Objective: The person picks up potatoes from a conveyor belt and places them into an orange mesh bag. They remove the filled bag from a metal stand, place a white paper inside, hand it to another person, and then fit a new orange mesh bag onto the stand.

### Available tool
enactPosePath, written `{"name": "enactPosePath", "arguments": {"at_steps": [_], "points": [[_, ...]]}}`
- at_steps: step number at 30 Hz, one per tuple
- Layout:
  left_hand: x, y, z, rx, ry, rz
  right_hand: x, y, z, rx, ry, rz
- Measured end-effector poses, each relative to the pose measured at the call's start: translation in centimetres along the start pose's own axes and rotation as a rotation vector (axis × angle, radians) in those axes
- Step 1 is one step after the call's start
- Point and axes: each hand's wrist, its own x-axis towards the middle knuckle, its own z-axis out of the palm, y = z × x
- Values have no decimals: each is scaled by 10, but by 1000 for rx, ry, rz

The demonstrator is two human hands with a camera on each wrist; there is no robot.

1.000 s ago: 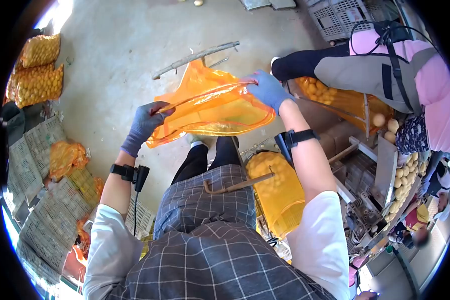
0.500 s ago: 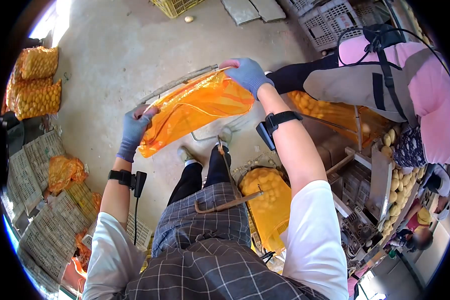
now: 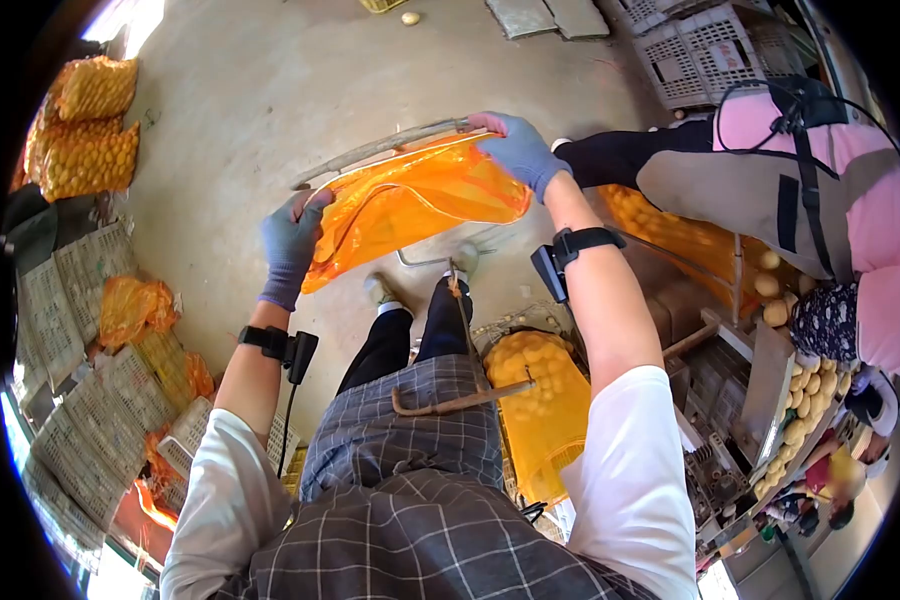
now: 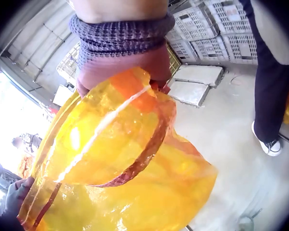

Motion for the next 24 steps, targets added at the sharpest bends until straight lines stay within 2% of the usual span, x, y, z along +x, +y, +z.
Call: {"name": "enactPosePath", "arguments": {"at_steps": [3,7,10,13,17,20,22,23,24], "points": [[-1,0,1,2,34,11,7,-4,1,-14,-13,11],[-1,5,4,-3,72,-22,5,-3,14,-9,173,84],[1,4,6,50,88,-25,3,17,12,157,123,26],[2,0,12,64,97,-22,-1,23,6,183,8,35],[2,-2,21,120,224,46,-8,9,7,180,-2,136],[-19,-19,26,53,110,2,-28,-11,14,453,5,347],[-50,-25,31,-392,-63,-140,-59,-22,22,403,-54,347],[-64,-22,27,-422,-91,-115,-69,-25,22,379,-71,346],[-70,-20,25,-294,-67,-69,-77,-12,14,199,-35,274]]}}
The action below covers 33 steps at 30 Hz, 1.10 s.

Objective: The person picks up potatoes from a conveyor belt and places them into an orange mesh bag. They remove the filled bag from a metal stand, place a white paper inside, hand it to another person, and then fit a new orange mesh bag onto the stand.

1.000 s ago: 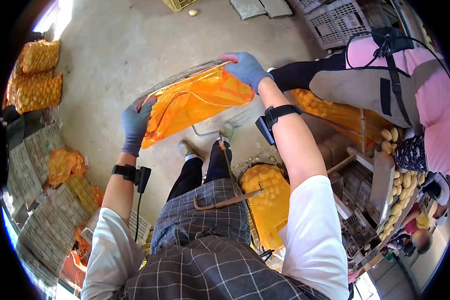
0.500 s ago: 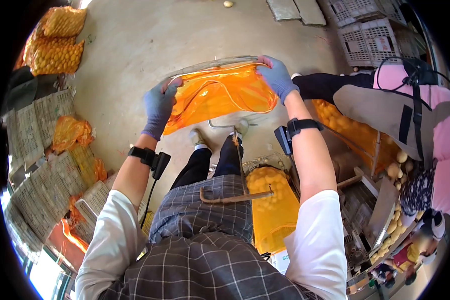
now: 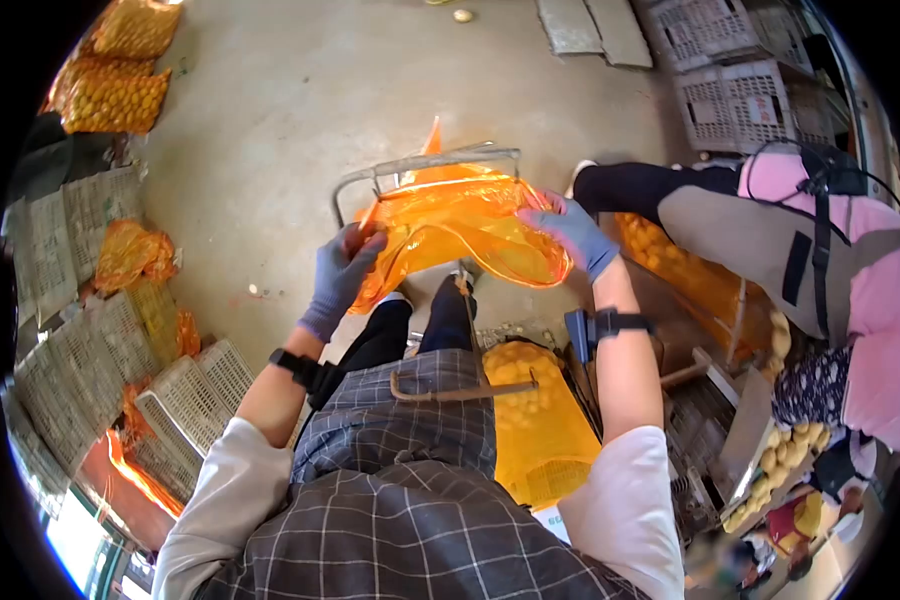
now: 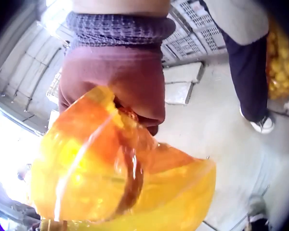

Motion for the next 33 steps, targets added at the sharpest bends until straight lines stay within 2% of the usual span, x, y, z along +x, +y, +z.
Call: {"name": "enactPosePath", "arguments": {"at_steps": [2,4,5,7,9,10,13,14,17,18,20,21,24,26,27,28,29,30,31,32,33], "points": [[-18,-16,2,264,26,57,-18,48,-29,-360,93,-117],[-30,-69,8,557,46,119,-51,58,-19,-909,350,-45],[-41,-92,11,540,-53,-26,-66,63,-10,-1181,482,-4],[-75,-89,26,323,-43,-44,-93,96,10,-1138,501,112],[-101,-88,41,343,-236,-207,-123,113,30,-1026,445,87],[-109,-89,42,226,-292,-259,-134,120,35,-968,420,72],[-124,-86,38,-121,-442,-421,-162,146,21,-423,435,204],[-136,-113,45,-146,-419,-481,-166,122,33,-328,491,251],[-131,-54,27,226,-698,-529,-176,125,41,-236,546,449],[-138,-66,26,197,-717,-493,-178,120,47,-157,556,505],[-137,-66,27,452,-737,-413,-181,108,57,5,573,602],[-138,-66,27,581,-747,-376,-180,112,59,58,600,561],[-129,-71,42,611,-751,-329,-171,140,59,187,662,462],[-116,-78,59,775,-727,-257,-163,158,55,239,682,434],[-111,-81,66,857,-712,-219,-162,163,52,323,615,432],[-108,-84,69,728,-604,-73,-162,166,47,406,543,426],[-107,-76,61,621,-593,75,-161,166,45,490,469,419],[-105,-59,46,513,-575,225,-165,144,54,699,346,377],[-103,-43,28,407,-555,377,-174,176,52,1018,256,204],[-107,-29,4,480,-429,520,-180,165,64,1040,359,163],[-110,-27,-29,525,-450,515,-188,153,80,1062,458,129]]}}
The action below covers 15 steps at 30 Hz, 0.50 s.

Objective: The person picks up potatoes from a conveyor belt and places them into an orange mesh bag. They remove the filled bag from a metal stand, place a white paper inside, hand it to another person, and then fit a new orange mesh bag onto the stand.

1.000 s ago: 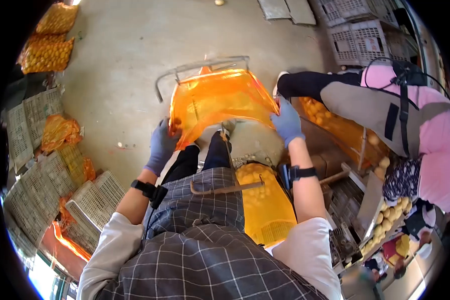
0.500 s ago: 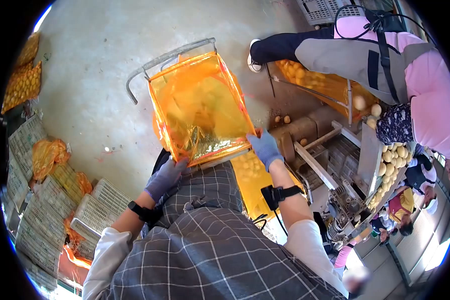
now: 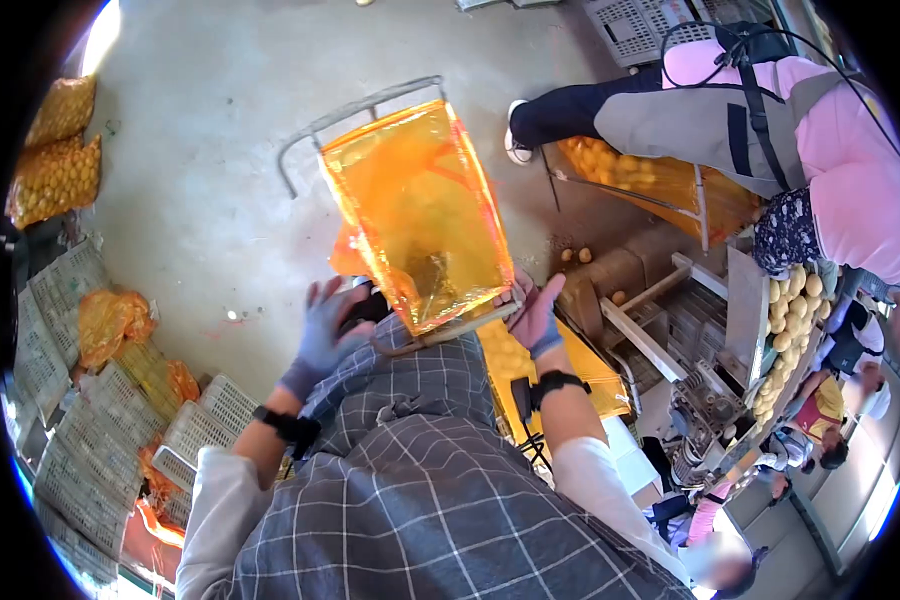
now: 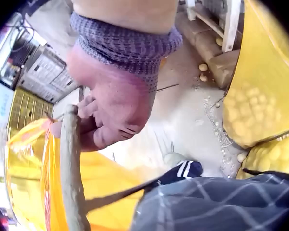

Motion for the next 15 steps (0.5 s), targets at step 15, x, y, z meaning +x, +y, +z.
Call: {"name": "enactPosePath", "arguments": {"at_steps": [15], "points": [[-328,-210,-43,27,-49,-876,-13,83,46,-541,-122,-339]]}}
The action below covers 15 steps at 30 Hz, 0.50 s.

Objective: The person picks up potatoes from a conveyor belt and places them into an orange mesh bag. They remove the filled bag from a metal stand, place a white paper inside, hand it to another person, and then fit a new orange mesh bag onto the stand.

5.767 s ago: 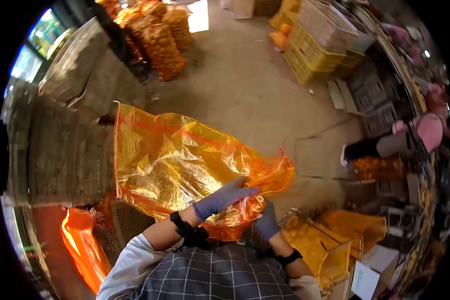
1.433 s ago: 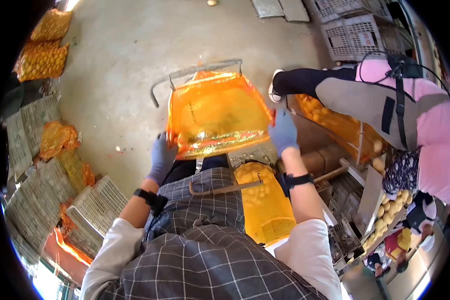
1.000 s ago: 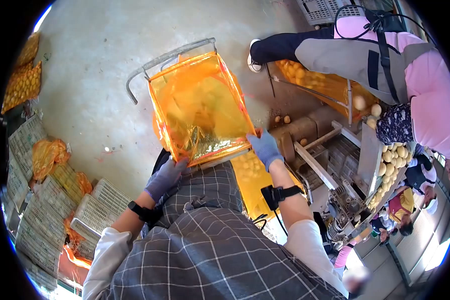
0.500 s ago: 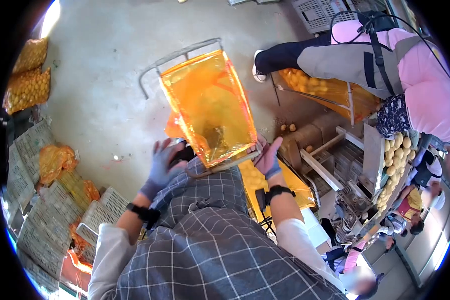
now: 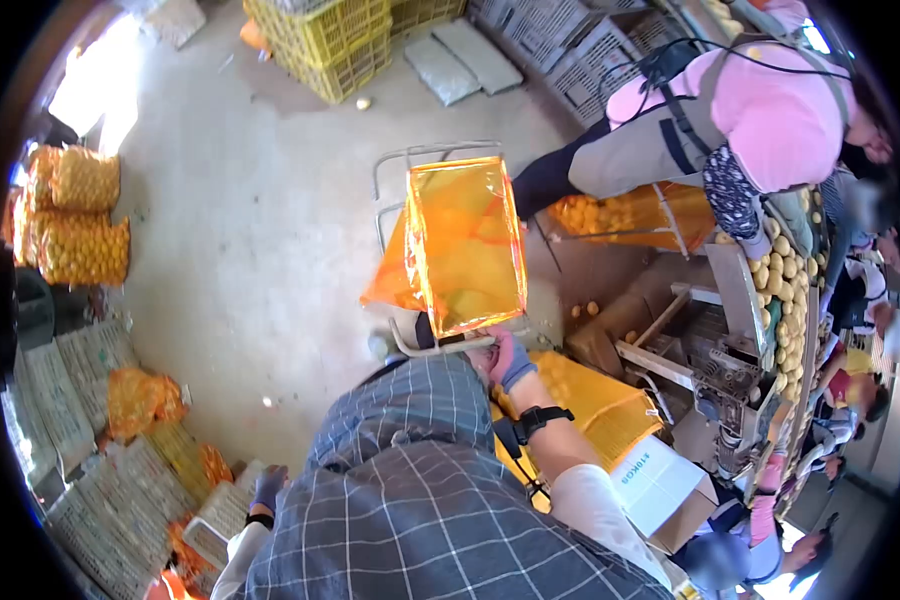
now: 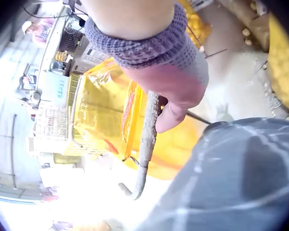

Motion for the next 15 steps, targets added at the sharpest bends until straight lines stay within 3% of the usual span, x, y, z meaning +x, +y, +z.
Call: {"name": "enactPosePath", "arguments": {"at_steps": [1,3,5,6,7,9,11,13,15], "points": [[28,-9,-7,-162,6,-127,13,-24,12,629,103,309],[115,-40,-23,-227,106,46,67,-21,6,787,91,346],[157,24,-81,67,220,501,109,-54,26,778,54,261],[179,65,-104,131,199,430,141,-54,26,792,-16,203],[189,109,-125,39,199,479,171,-51,23,803,-87,147],[167,224,-160,-435,200,445,182,-87,46,798,29,155],[136,292,-181,-485,202,565,198,-103,58,766,38,139],[110,324,-180,-530,180,656,217,-85,47,696,-40,97],[111,324,-158,-453,168,708,213,-79,43,657,-89,184]]}}
